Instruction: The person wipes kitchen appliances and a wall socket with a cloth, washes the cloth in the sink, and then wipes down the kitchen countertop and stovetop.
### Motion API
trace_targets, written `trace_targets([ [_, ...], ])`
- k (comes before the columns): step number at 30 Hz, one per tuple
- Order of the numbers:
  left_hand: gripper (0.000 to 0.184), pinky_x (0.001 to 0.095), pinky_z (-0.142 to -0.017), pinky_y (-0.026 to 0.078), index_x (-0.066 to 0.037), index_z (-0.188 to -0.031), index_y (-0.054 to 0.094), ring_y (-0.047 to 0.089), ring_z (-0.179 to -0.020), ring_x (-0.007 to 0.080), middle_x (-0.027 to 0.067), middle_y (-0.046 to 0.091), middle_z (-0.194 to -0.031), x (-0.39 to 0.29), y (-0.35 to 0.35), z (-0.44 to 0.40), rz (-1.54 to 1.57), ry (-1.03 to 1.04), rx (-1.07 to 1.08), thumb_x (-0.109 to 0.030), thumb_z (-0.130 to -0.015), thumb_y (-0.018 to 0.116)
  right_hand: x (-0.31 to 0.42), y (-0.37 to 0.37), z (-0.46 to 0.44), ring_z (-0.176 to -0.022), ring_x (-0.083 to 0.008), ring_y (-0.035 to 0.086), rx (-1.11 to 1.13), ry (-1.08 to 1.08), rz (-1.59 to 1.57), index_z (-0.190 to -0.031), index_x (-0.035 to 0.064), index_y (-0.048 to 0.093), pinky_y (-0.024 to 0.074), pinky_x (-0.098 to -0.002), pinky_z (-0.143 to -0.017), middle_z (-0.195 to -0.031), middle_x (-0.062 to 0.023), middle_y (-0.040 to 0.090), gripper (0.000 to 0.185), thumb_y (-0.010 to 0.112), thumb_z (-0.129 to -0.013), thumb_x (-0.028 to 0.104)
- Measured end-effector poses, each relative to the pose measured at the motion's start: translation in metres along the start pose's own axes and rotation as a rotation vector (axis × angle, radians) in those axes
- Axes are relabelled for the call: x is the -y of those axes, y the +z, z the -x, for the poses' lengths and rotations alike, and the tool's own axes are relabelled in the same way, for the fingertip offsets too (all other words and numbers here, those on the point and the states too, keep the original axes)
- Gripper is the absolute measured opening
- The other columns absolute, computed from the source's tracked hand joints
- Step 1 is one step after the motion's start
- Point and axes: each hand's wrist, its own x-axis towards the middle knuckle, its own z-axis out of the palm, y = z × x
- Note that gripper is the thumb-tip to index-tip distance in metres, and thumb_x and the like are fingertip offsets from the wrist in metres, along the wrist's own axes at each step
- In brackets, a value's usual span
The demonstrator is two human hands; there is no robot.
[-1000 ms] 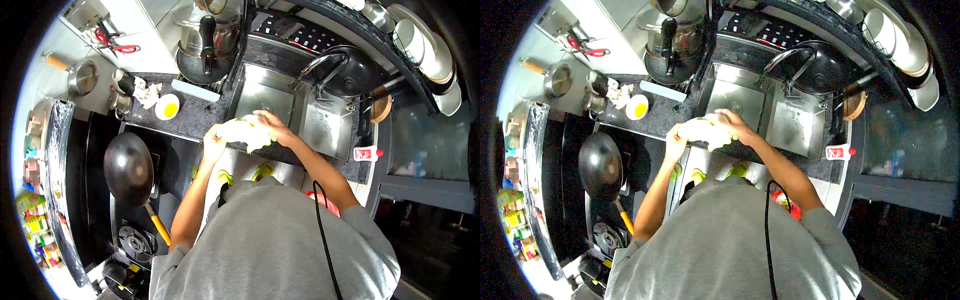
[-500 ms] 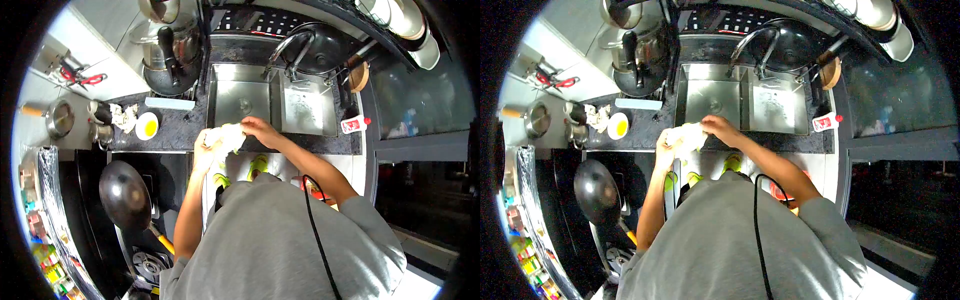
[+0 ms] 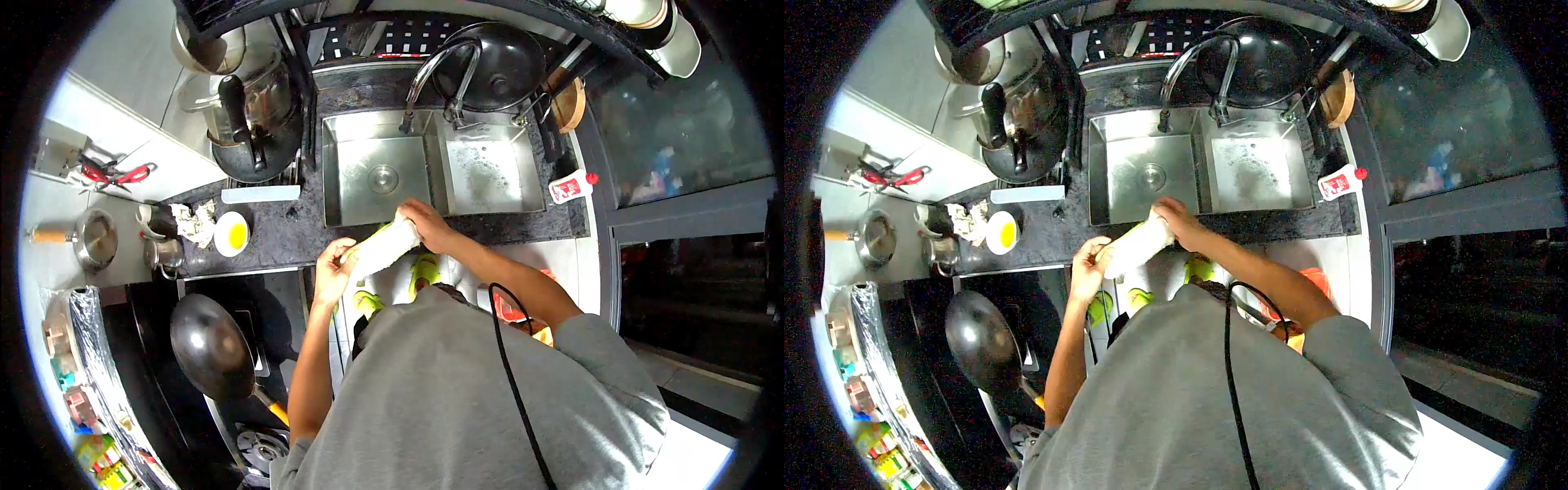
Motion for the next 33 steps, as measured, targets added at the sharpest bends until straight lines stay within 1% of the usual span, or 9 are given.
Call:
trace_targets([
  [7,0.046,0.0253,-0.081,0.044,-0.004,-0.124,0.048,0.052,-0.096,0.0127,0.0067,0.055,-0.111,-0.015,0.013,-0.054,-0.062,0.200,-0.123,-0.002,-0.081,0.063,0.030,-0.028,-0.024,-0.071,-0.0116,0.050,-0.291,-0.363,0.280,-0.097,0.0047,0.051,0.0407,-0.0261,-0.062,-0.077,-0.0013,0.052,0.026,0.056,-0.088,0.028],
  [14,0.029,0.0222,-0.078,0.043,0.000,-0.111,0.056,0.053,-0.084,0.0094,0.0026,0.059,-0.098,0.008,0.017,-0.019,-0.165,0.030,-0.160,-0.004,-0.083,0.061,-0.034,-0.065,-0.086,-0.076,-0.0276,0.061,-0.294,-0.575,0.739,-0.094,0.0014,0.049,0.0470,-0.0370,-0.064,-0.081,-0.0191,0.060,0.019,0.056,-0.084,0.015],
  [16,0.024,0.0222,-0.073,0.045,-0.001,-0.107,0.060,0.057,-0.083,0.0099,0.0031,0.063,-0.093,0.041,0.010,0.011,-0.205,-0.045,-0.169,-0.009,-0.084,0.062,-0.054,-0.077,-0.115,-0.081,-0.0325,0.060,-0.096,-0.377,1.389,-0.096,0.0012,0.050,0.0469,-0.0417,-0.070,-0.089,-0.0178,0.060,0.021,0.058,-0.079,0.011],
  [20,0.021,0.0251,-0.067,0.048,-0.003,-0.102,0.062,0.062,-0.079,0.0122,0.0072,0.067,-0.091,0.058,0.006,0.066,-0.409,-0.332,-0.268,-0.014,-0.084,0.061,-0.128,-0.102,-0.183,-0.102,-0.0342,0.052,0.162,-0.174,1.608,-0.098,0.0012,0.056,0.0404,-0.0443,-0.089,-0.103,-0.0182,0.058,0.025,0.058,-0.074,0.007],
  [21,0.021,0.0254,-0.067,0.049,-0.003,-0.102,0.062,0.062,-0.079,0.0123,0.0071,0.067,-0.091,0.067,0.003,0.082,-0.391,-0.344,-0.301,-0.014,-0.084,0.061,-0.137,-0.107,-0.184,-0.105,-0.0333,0.051,0.143,-0.367,1.673,-0.093,-0.0006,0.057,0.0395,-0.0440,-0.090,-0.105,-0.0160,0.058,0.022,0.058,-0.072,0.006],
  [23,0.021,0.0258,-0.066,0.050,-0.003,-0.103,0.062,0.064,-0.080,0.0126,0.0067,0.067,-0.089,0.069,-0.001,0.098,-0.360,-0.385,-0.344,-0.013,-0.084,0.060,-0.143,-0.106,-0.206,-0.109,-0.0351,0.049,0.481,0.033,1.839,-0.097,0.0022,0.059,0.0378,-0.0467,-0.091,-0.108,-0.0186,0.056,0.025,0.059,-0.073,0.007],
  [26,0.021,0.0250,-0.066,0.050,-0.002,-0.103,0.062,0.065,-0.080,0.0123,0.0070,0.068,-0.087,0.061,0.000,0.109,-0.388,-0.461,-0.399,-0.011,-0.083,0.060,-0.153,-0.118,-0.217,-0.102,-0.0359,0.052,0.382,0.104,1.595,-0.100,0.0045,0.061,0.0406,-0.0468,-0.087,-0.105,-0.0201,0.057,0.027,0.057,-0.077,0.018],
  [30,0.023,0.0243,-0.073,0.048,0.002,-0.105,0.058,0.061,-0.083,0.0115,0.0079,0.065,-0.090,0.066,0.007,0.111,-0.233,-0.537,-0.401,-0.008,-0.084,0.060,-0.189,-0.123,-0.221,-0.082,-0.0314,0.060,-0.237,-0.066,1.626,-0.097,0.0021,0.064,0.0468,-0.0422,-0.076,-0.092,-0.0201,0.062,0.029,0.056,-0.079,0.024],
  [33,0.022,0.0228,-0.070,0.048,0.001,-0.105,0.059,0.060,-0.082,0.0106,0.0074,0.065,-0.090,0.065,0.016,0.094,-0.306,-0.463,-0.302,-0.007,-0.085,0.059,-0.096,-0.088,-0.194,-0.094,-0.0346,0.056,0.231,0.464,1.384,-0.115,0.0043,0.051,0.0440,-0.0435,-0.078,-0.101,-0.0184,0.059,0.042,0.051,-0.083,0.031],
])
